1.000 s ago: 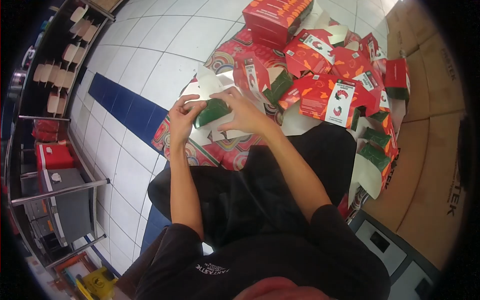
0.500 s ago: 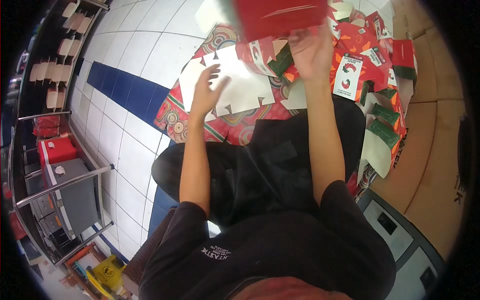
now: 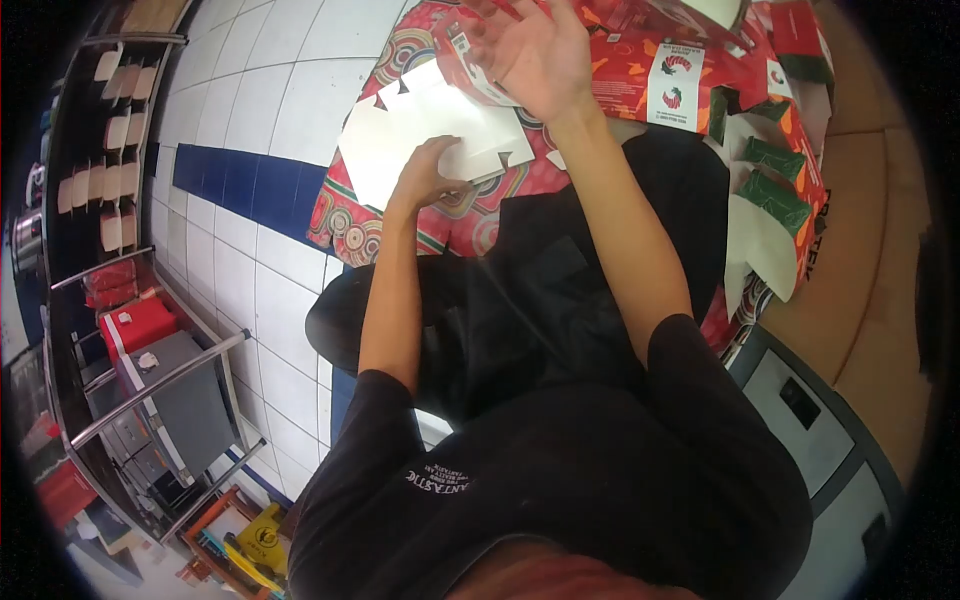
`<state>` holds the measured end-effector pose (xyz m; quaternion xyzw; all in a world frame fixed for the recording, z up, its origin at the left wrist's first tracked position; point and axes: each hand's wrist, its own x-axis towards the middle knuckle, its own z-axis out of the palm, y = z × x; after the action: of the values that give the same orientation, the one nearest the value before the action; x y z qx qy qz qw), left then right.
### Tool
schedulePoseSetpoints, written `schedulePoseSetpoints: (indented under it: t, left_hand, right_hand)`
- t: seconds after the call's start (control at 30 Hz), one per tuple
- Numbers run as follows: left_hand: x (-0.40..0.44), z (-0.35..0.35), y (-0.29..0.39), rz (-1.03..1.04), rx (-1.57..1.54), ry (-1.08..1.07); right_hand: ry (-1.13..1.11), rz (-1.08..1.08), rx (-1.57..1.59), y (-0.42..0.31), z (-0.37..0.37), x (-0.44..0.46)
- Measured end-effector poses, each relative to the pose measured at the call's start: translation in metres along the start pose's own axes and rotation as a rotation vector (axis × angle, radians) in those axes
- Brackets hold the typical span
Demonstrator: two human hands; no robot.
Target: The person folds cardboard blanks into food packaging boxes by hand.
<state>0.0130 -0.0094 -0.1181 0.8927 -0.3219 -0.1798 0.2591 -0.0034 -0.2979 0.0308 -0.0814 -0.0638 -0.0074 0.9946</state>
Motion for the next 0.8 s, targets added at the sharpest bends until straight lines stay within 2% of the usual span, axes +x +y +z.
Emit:
schedulePoseSetpoints:
  t: [0.1, 0.17, 0.23, 0.3, 0.33, 0.37, 0.4, 0.47, 0.5, 0.57, 0.6, 0.67, 0.73, 0.8]
  left_hand:
    - [0.000, -0.007, 0.001, 0.135, 0.064, 0.095]
    - [0.001, -0.020, 0.003, -0.189, -0.150, -0.109]
    - [-0.003, -0.037, 0.010, -0.022, -0.097, 0.018]
    - [-0.010, -0.063, 0.035, -0.111, -0.206, 0.130]
    - [-0.014, -0.076, 0.043, -0.151, -0.255, 0.168]
    - [-0.017, -0.087, 0.051, -0.338, -0.342, 0.199]
    - [-0.023, -0.097, 0.050, -0.292, -0.382, 0.243]
    - [-0.033, -0.115, 0.057, -0.243, -0.409, 0.214]
    - [-0.037, -0.114, 0.053, -0.232, -0.415, 0.209]
    - [-0.043, -0.112, 0.046, -0.206, -0.741, 0.243]
    - [-0.043, -0.114, 0.045, -0.197, -0.746, 0.248]
    - [-0.045, -0.119, 0.043, -0.261, -0.813, 0.238]
    - [-0.044, -0.124, 0.042, -0.226, -0.799, 0.268]
    - [-0.044, -0.128, 0.046, -0.168, -0.768, 0.309]
  right_hand:
    - [-0.082, 0.037, -0.102, 0.007, -0.005, 0.006]
    - [-0.110, 0.033, -0.212, 0.012, -0.013, 0.008]
    - [-0.251, 0.076, -0.499, 0.026, -0.019, 0.006]
    - [-0.270, -0.017, -1.056, 0.043, -0.023, 0.002]
    - [-0.301, 0.003, -1.308, 0.052, -0.026, 0.004]
    - [-0.239, -0.057, -1.605, 0.048, -0.004, -0.015]
    - [-0.224, -0.067, -1.618, 0.047, -0.009, -0.015]
    - [-0.378, -0.107, -1.891, 0.052, -0.024, -0.015]
    - [-0.370, -0.109, -1.902, 0.050, -0.024, -0.016]
    - [-0.462, 0.000, -1.881, 0.046, -0.022, -0.019]
    - [-0.466, -0.003, -1.891, 0.044, -0.025, -0.016]
    - [-0.528, 0.131, -1.851, 0.043, -0.031, -0.012]
    - [-0.480, 0.122, -1.810, 0.043, -0.030, -0.011]
    - [-0.334, -0.059, -1.782, 0.041, -0.027, -0.011]
